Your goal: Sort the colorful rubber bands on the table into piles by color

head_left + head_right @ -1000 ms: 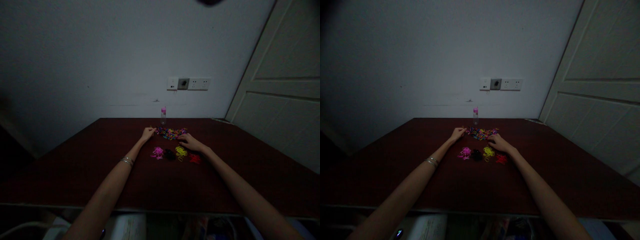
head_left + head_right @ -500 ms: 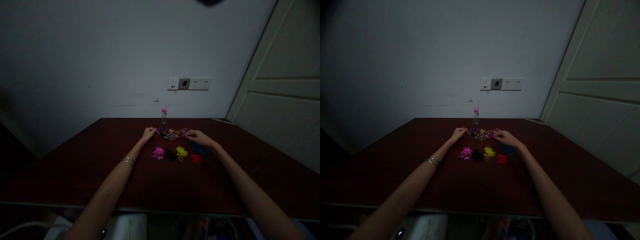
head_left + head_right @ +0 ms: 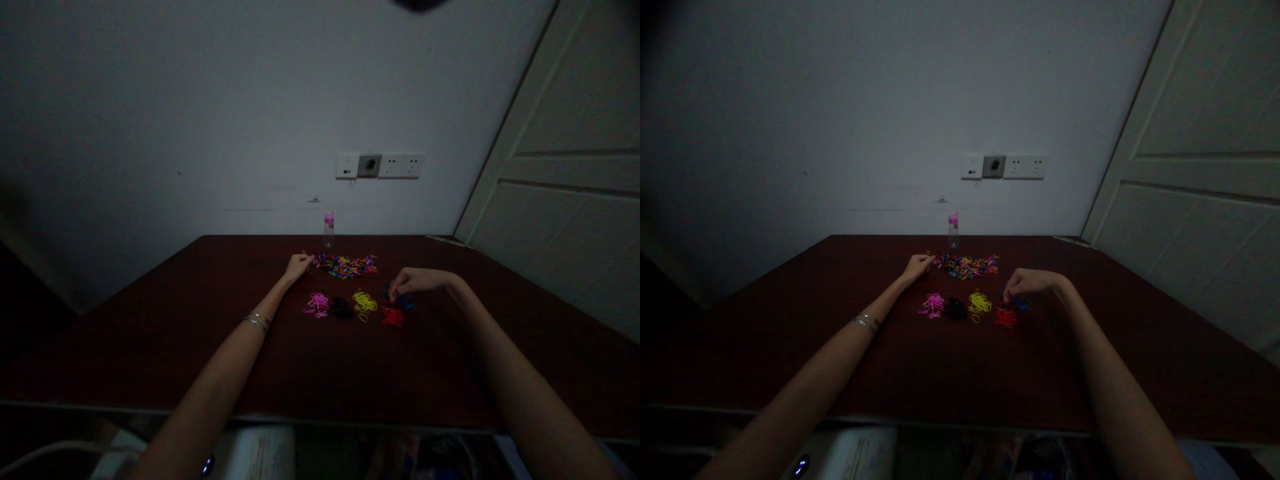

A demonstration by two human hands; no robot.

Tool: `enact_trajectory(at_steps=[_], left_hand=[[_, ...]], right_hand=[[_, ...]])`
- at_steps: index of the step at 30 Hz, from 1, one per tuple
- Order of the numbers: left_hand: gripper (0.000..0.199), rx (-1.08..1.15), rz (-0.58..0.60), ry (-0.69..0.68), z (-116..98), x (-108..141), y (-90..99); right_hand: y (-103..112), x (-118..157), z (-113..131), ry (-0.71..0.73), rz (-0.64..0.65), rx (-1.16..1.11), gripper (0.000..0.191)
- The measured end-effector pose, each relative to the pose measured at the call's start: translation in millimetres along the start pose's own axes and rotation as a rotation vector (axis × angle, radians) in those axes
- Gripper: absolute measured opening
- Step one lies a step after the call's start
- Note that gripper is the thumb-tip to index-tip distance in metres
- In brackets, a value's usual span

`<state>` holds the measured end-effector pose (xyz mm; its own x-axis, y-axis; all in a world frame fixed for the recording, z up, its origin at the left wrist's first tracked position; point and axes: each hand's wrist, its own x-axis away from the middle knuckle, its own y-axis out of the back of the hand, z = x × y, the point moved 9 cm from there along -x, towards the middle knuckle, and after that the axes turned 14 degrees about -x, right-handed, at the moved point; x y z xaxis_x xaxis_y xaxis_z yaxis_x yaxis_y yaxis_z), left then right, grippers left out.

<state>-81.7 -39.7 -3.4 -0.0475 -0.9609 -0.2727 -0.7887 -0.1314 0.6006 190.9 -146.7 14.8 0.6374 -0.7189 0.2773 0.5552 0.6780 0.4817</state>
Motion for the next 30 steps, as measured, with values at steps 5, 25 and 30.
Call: enact_trajectory(at_steps=[5,25,30], left_hand=[[0.038,-0.032,0.009,0.01,-2,2,0.8],[0.022,-0.439,0.2,-0.411,-66,10,-36.5],[0.021,-0.661,0.28,-0.365,-69,19,-43.6]], right_hand=[[-2,-1,-5,-0.048,0.016,-0.011,0.021],[72,-2,-53,0.062,-0.671,-0.192,0.025],[70,-5,-60,0.035,-0.698,-0.222,0.025]])
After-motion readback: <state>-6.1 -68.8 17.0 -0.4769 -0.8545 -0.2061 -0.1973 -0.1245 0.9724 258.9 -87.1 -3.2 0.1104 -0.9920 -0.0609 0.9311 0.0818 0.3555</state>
